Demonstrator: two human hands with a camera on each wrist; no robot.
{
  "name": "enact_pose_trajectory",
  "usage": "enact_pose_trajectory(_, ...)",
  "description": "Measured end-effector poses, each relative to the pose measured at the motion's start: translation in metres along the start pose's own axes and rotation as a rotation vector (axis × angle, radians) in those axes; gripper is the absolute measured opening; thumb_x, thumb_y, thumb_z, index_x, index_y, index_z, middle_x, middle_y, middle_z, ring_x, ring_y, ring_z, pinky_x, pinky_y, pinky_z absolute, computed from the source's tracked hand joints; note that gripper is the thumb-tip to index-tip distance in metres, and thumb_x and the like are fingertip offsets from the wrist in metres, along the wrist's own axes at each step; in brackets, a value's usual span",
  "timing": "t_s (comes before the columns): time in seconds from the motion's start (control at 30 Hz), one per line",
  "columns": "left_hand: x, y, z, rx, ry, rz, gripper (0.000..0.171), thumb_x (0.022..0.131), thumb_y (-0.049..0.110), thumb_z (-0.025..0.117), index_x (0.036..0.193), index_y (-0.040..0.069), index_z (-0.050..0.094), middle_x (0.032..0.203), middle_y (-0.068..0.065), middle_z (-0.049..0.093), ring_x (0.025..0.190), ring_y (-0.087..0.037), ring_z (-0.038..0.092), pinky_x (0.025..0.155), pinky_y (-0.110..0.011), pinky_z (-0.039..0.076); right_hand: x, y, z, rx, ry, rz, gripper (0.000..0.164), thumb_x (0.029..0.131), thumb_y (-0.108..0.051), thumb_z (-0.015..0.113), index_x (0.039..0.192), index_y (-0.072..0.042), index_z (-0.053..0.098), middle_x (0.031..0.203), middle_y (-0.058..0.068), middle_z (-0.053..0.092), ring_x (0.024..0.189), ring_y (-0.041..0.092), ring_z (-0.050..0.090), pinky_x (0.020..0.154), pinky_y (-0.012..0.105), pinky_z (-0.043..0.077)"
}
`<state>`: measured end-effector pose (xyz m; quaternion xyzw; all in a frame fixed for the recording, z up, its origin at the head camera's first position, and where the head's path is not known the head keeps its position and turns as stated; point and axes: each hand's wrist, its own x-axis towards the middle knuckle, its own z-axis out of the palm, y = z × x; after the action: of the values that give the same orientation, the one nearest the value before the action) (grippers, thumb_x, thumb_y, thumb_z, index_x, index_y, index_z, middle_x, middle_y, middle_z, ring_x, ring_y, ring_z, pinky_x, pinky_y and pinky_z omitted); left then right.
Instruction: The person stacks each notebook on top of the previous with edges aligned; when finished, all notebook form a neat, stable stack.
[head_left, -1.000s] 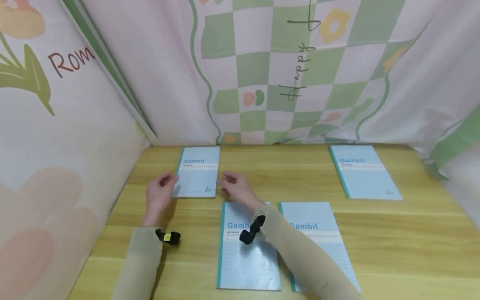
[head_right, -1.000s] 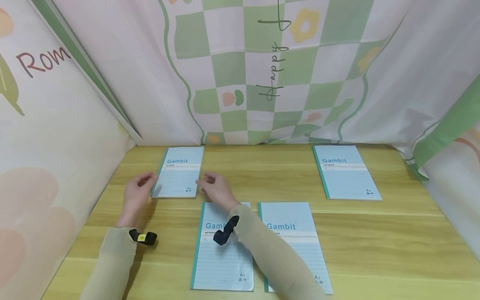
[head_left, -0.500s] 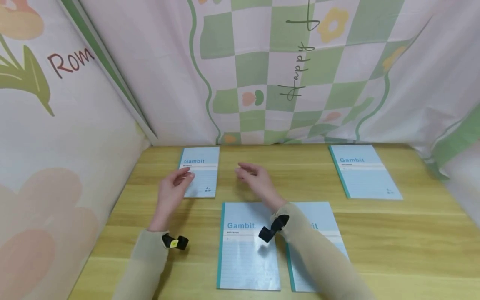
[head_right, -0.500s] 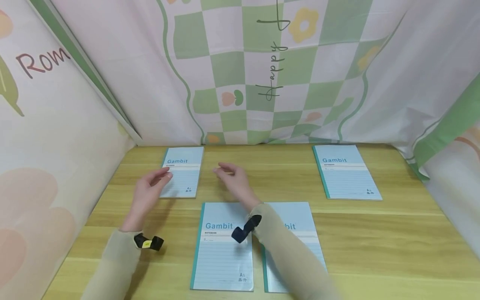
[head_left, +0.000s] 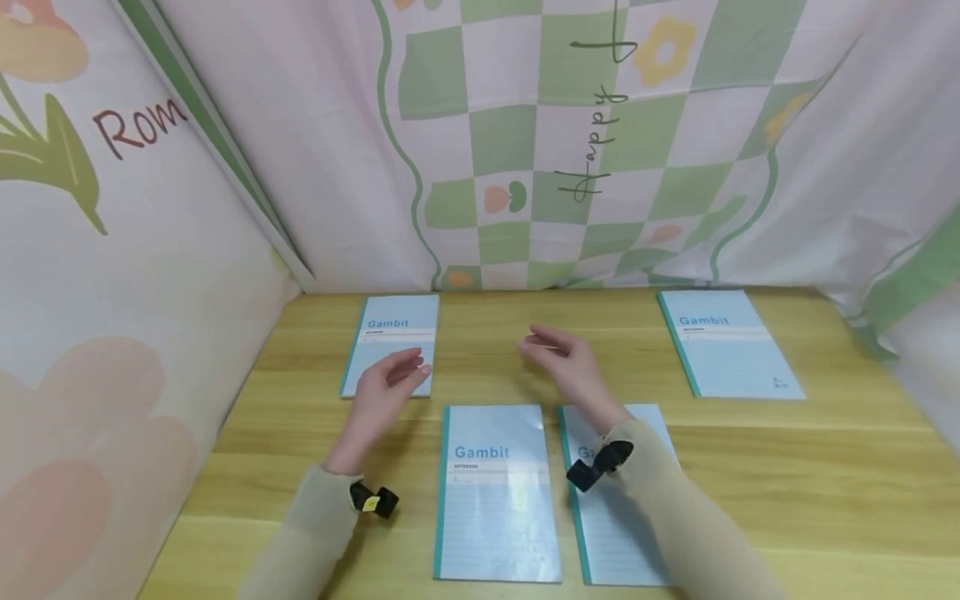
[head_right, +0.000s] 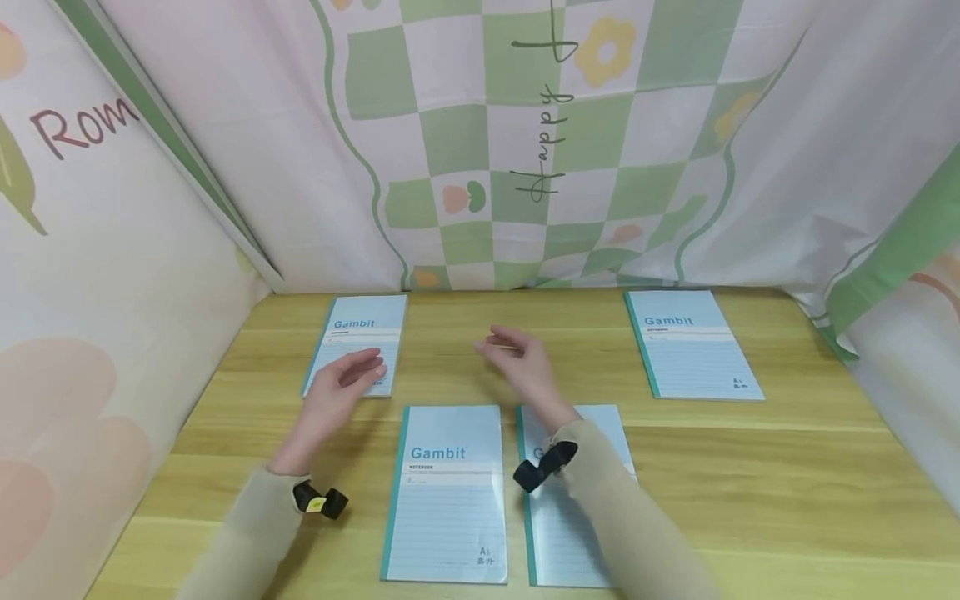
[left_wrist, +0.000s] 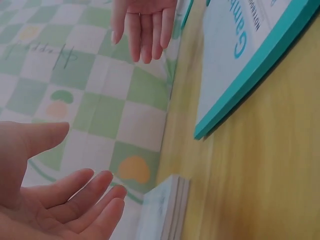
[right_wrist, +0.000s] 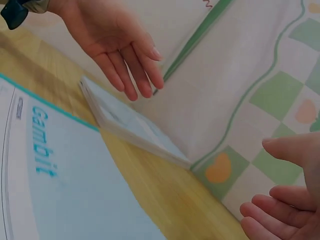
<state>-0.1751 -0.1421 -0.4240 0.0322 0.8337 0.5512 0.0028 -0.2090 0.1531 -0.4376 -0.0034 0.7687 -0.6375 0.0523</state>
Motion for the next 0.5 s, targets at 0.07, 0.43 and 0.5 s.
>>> enact_pose_trajectory(0.07, 0.0, -0.001, 0.006, -0.008, -0.014, -0.001, 0.048, 0.1, 0.026, 0.068, 0.141, 0.003, 0.058, 0.132, -0.013, 0.064, 0.121, -0.027, 0.06, 0.1, -0.042, 0.052, -0.003, 0.003, -0.009, -0.01, 0.006, 0.004, 0.068, 0.094, -0.039, 0.074, 0.148, -0.006, 0.051, 0.138, 0.013, 0.06, 0.124, 0.028, 0.057, 0.107, 0.044, 0.045)
enact_pose_trajectory(0.43, -0.003, 0.001, 0.031, -0.033, -0.106, -0.006, 0.05, 0.099, 0.026, 0.07, 0.141, 0.003, 0.057, 0.14, -0.01, 0.06, 0.131, -0.027, 0.053, 0.108, -0.043, 0.045, -0.021, 0.02, -0.051, -0.069, 0.029, 0.031, 0.08, 0.091, -0.047, 0.076, 0.152, -0.007, 0.045, 0.147, 0.012, 0.054, 0.132, 0.026, 0.052, 0.111, 0.044, 0.041)
enact_pose_trajectory(0.5, -0.003, 0.001, 0.035, -0.025, -0.122, -0.016, 0.051, 0.098, 0.029, 0.07, 0.142, 0.005, 0.057, 0.141, -0.007, 0.059, 0.133, -0.026, 0.052, 0.109, -0.042, 0.044, -0.025, 0.024, -0.058, -0.083, 0.029, 0.034, 0.081, 0.09, -0.048, 0.076, 0.153, -0.008, 0.044, 0.148, 0.012, 0.053, 0.133, 0.026, 0.05, 0.112, 0.044, 0.04)
